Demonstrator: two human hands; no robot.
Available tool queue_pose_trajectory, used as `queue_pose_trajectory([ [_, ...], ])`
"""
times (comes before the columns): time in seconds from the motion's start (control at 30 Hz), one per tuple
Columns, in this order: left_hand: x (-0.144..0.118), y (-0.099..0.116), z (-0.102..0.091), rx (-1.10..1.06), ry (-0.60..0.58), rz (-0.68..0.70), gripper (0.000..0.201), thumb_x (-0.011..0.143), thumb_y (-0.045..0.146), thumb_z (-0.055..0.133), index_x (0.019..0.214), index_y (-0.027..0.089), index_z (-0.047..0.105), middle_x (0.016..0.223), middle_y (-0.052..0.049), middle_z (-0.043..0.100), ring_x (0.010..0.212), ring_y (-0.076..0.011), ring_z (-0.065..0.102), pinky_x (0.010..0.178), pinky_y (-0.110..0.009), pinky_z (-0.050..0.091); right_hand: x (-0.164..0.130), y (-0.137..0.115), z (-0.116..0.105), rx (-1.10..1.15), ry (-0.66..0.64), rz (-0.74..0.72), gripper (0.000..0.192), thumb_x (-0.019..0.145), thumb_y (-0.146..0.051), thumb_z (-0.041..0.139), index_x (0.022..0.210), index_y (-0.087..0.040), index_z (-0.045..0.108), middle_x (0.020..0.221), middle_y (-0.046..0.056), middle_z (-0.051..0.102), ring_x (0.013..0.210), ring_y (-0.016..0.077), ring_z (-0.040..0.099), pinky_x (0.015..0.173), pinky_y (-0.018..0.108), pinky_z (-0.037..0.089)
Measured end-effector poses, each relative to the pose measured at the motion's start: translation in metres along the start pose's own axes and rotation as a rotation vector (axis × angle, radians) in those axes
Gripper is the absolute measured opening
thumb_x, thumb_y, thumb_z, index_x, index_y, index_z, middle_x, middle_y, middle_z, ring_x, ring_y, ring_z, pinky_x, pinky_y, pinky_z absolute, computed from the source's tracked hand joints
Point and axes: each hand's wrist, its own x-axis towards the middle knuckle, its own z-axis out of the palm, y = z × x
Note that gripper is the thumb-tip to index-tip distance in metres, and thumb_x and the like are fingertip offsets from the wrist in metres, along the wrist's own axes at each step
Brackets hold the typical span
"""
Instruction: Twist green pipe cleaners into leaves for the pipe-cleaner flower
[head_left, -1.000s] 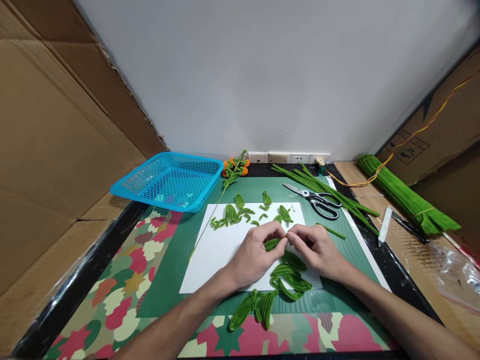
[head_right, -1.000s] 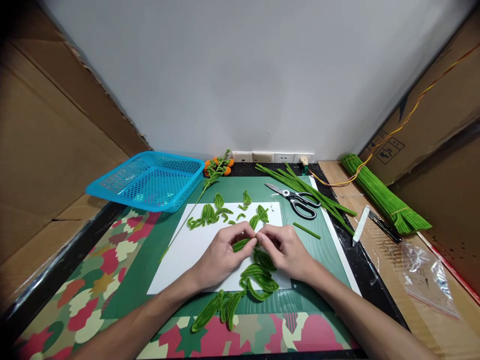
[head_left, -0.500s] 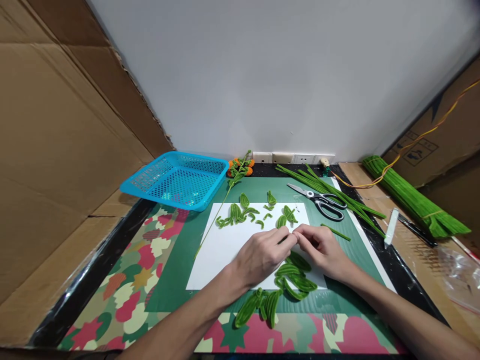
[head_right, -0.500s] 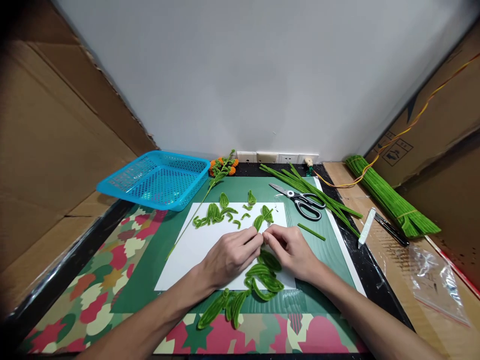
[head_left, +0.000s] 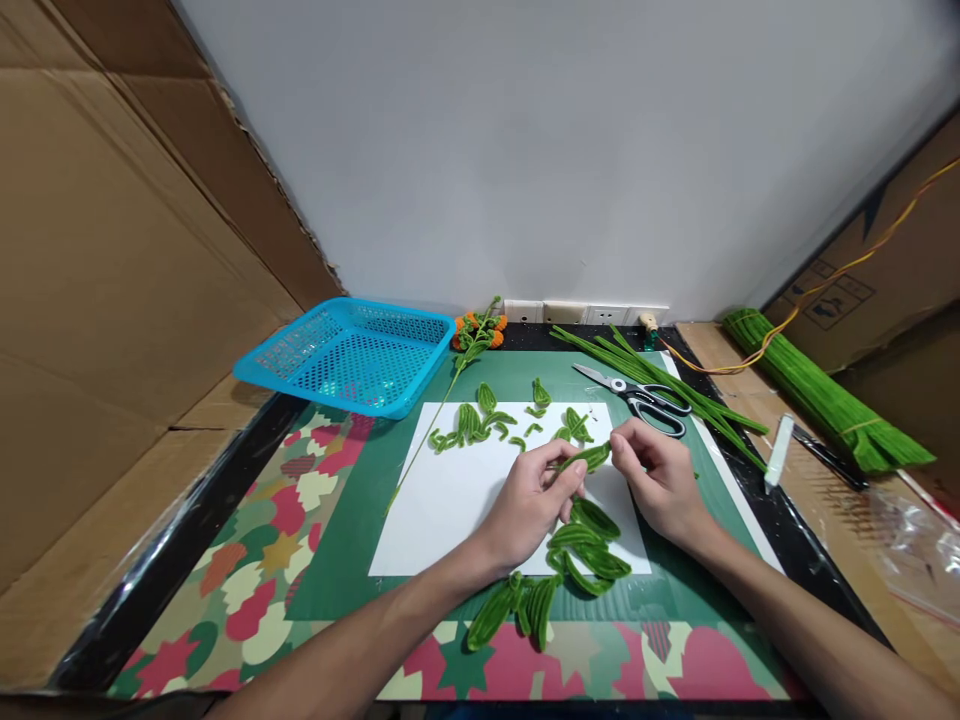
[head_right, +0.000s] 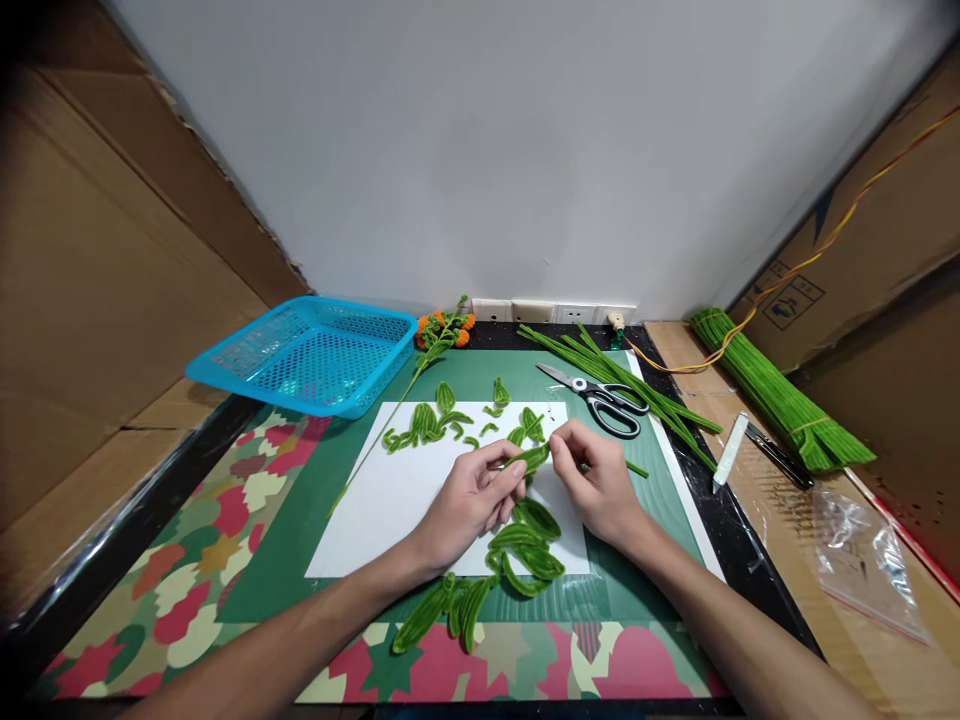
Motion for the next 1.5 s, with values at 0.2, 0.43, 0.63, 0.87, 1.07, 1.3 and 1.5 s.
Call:
queue_pose_trajectory([
  [0.2, 0.004, -0.004, -0.002, -0.046, -0.04, -0.009, 0.032, 0.102, 0.048, 0.062, 0.093, 0.018, 0.058, 0.074, 0.002, 0.064, 0.046, -0.005, 0.051, 0.044, -0.017, 0.033, 0.005, -0.003, -0.001, 0.162, -0.052, 0.091, 0.046, 0.105, -0.055, 0.055, 0.074, -0.021, 0.053, 0.063, -0.004, 0.045, 0.057, 0.0127, 0.037, 0.054, 0.027, 0.031],
  [0.43, 0.003, 0.003, -0.001, 0.044, -0.058, -0.013, 0.033, 0.099, 0.043, 0.067, 0.083, 0.017, 0.056, 0.069, 0.001, 0.066, 0.048, -0.0067, 0.052, 0.048, -0.017, 0.04, 0.005, -0.002, 0.005, 0.268, -0.112, 0.186, 0.056, 0.1, -0.058, 0.063, 0.061, -0.021, 0.046, 0.054, -0.005, 0.04, 0.05, 0.0095, 0.031, 0.049, 0.027, 0.024],
  [0.63, 0.001, 0.007, -0.001, 0.18, -0.003, -0.06, 0.032, 0.098, 0.038, 0.068, 0.077, 0.018, 0.054, 0.063, 0.001, 0.063, 0.047, -0.0076, 0.051, 0.045, -0.017, 0.039, 0.005, 0.001, 0.012, 0.375, -0.126, 0.301, 0.057, 0.095, -0.061, 0.069, 0.06, -0.021, 0.047, 0.049, -0.006, 0.041, 0.043, 0.0078, 0.032, 0.042, 0.024, 0.024],
  [0.87, 0.001, 0.012, -0.003, -0.008, -0.115, -0.119, 0.039, 0.093, 0.048, 0.073, 0.078, 0.017, 0.055, 0.058, 0.002, 0.063, 0.039, -0.007, 0.049, 0.037, -0.016, 0.035, -0.004, -0.005, 0.022, 0.424, -0.017, 0.244, 0.053, 0.101, -0.054, 0.064, 0.063, -0.02, 0.049, 0.051, -0.006, 0.044, 0.044, 0.0081, 0.037, 0.043, 0.023, 0.03],
  [1.07, 0.003, 0.01, -0.007, -0.12, -0.157, -0.163, 0.04, 0.092, 0.05, 0.076, 0.08, 0.016, 0.056, 0.058, 0.003, 0.062, 0.038, -0.0038, 0.046, 0.036, -0.013, 0.032, -0.001, -0.004, 0.023, 0.465, -0.021, 0.243, 0.053, 0.101, -0.053, 0.065, 0.063, -0.02, 0.049, 0.051, -0.006, 0.043, 0.045, 0.0082, 0.037, 0.045, 0.023, 0.031],
  [1.3, 0.005, 0.01, -0.007, -0.187, -0.036, -0.189, 0.041, 0.089, 0.049, 0.079, 0.081, 0.018, 0.054, 0.055, 0.007, 0.058, 0.037, -0.0025, 0.042, 0.034, -0.012, 0.027, 0.006, 0.004, 0.013, 0.574, -0.119, 0.273, 0.056, 0.105, -0.059, 0.055, 0.066, -0.019, 0.052, 0.051, -0.005, 0.043, 0.045, 0.0083, 0.033, 0.043, 0.023, 0.025],
  [1.5, 0.005, 0.01, -0.005, -0.151, -0.062, -0.202, 0.043, 0.087, 0.051, 0.081, 0.079, 0.018, 0.054, 0.054, 0.006, 0.058, 0.036, -0.0026, 0.04, 0.034, -0.012, 0.029, 0.008, 0.002, 0.014, 0.601, -0.18, 0.331, 0.057, 0.096, -0.062, 0.068, 0.063, -0.021, 0.044, 0.051, -0.007, 0.037, 0.043, 0.0069, 0.029, 0.04, 0.022, 0.024],
])
